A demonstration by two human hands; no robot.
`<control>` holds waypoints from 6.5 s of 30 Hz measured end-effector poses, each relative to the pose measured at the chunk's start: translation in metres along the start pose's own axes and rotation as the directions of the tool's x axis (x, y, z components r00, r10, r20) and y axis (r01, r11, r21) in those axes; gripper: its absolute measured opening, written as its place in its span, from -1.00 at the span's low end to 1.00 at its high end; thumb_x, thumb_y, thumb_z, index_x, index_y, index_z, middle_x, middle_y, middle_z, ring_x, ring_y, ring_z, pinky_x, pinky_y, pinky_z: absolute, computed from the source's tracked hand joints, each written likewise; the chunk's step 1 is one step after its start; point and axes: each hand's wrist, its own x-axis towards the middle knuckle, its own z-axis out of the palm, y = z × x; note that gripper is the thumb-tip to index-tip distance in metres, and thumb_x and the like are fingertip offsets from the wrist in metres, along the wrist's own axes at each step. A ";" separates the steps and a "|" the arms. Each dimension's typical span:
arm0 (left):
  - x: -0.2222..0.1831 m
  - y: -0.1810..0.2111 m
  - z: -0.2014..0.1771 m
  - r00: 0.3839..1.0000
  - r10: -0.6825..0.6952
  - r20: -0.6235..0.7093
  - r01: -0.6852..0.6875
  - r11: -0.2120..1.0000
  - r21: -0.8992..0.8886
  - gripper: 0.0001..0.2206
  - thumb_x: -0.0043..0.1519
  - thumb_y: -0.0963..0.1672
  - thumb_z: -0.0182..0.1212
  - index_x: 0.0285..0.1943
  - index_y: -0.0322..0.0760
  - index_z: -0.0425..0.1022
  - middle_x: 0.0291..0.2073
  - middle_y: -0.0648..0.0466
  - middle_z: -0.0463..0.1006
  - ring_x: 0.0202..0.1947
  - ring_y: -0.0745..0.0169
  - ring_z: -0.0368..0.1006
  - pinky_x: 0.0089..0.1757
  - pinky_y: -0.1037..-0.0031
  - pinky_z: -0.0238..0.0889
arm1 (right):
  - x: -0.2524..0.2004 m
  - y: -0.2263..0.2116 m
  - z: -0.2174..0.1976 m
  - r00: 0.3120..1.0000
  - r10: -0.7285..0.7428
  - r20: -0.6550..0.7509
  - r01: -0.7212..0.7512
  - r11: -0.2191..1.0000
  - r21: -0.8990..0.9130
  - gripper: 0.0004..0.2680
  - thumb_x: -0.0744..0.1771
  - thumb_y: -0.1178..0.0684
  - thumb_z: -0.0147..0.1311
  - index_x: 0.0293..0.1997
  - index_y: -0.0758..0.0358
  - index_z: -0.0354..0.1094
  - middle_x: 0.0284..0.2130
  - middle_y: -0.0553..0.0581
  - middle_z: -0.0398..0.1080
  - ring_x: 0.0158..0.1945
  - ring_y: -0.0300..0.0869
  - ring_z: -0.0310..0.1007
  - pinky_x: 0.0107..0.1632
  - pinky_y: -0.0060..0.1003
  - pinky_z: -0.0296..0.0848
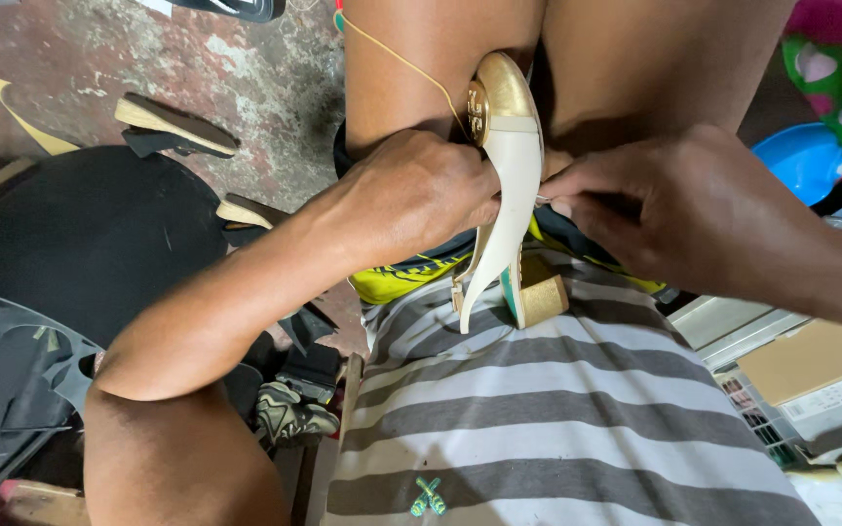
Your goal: The person stitches the sole of a gold-colored high-heeled shoe by hand, pulling a needle and thread through the material and securing it with knots.
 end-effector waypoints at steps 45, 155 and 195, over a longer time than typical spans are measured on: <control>-0.022 0.068 0.062 0.677 -0.272 -0.684 0.037 0.940 -0.338 -0.76 0.23 -0.24 0.47 -0.04 -0.30 0.46 -0.24 0.06 0.50 -0.25 0.25 0.51 -0.21 0.53 0.39 | -0.014 -0.019 0.010 0.852 -0.493 -0.179 0.252 0.684 -0.685 -0.89 0.23 0.07 0.15 -0.26 0.17 0.34 -0.34 0.04 0.37 -0.19 -0.11 0.50 -0.14 -0.22 0.49; -0.064 0.015 0.094 0.576 -0.608 -0.547 -0.226 0.524 -0.821 -0.82 0.34 -0.30 0.28 0.11 -0.43 0.55 -0.18 0.07 0.63 -0.19 0.45 0.51 -0.10 0.59 0.37 | 0.010 -0.040 0.007 0.722 -0.597 -0.349 0.495 0.798 -0.343 -0.76 0.26 0.23 0.21 0.01 0.18 0.59 -0.24 0.24 0.58 -0.46 -0.06 0.53 -0.45 -0.25 0.46; -0.044 0.057 0.059 0.516 -0.380 -0.768 0.155 0.923 -0.352 -0.73 0.24 -0.25 0.49 0.09 -0.29 0.60 -0.34 0.08 0.57 -0.42 0.41 0.46 -0.32 0.62 0.32 | -0.005 -0.038 -0.004 0.719 -0.695 -0.020 0.396 0.433 -0.810 -0.75 0.31 0.13 0.21 0.09 0.35 0.57 -0.50 -0.02 0.31 -0.59 -0.28 0.28 -0.55 -0.40 0.27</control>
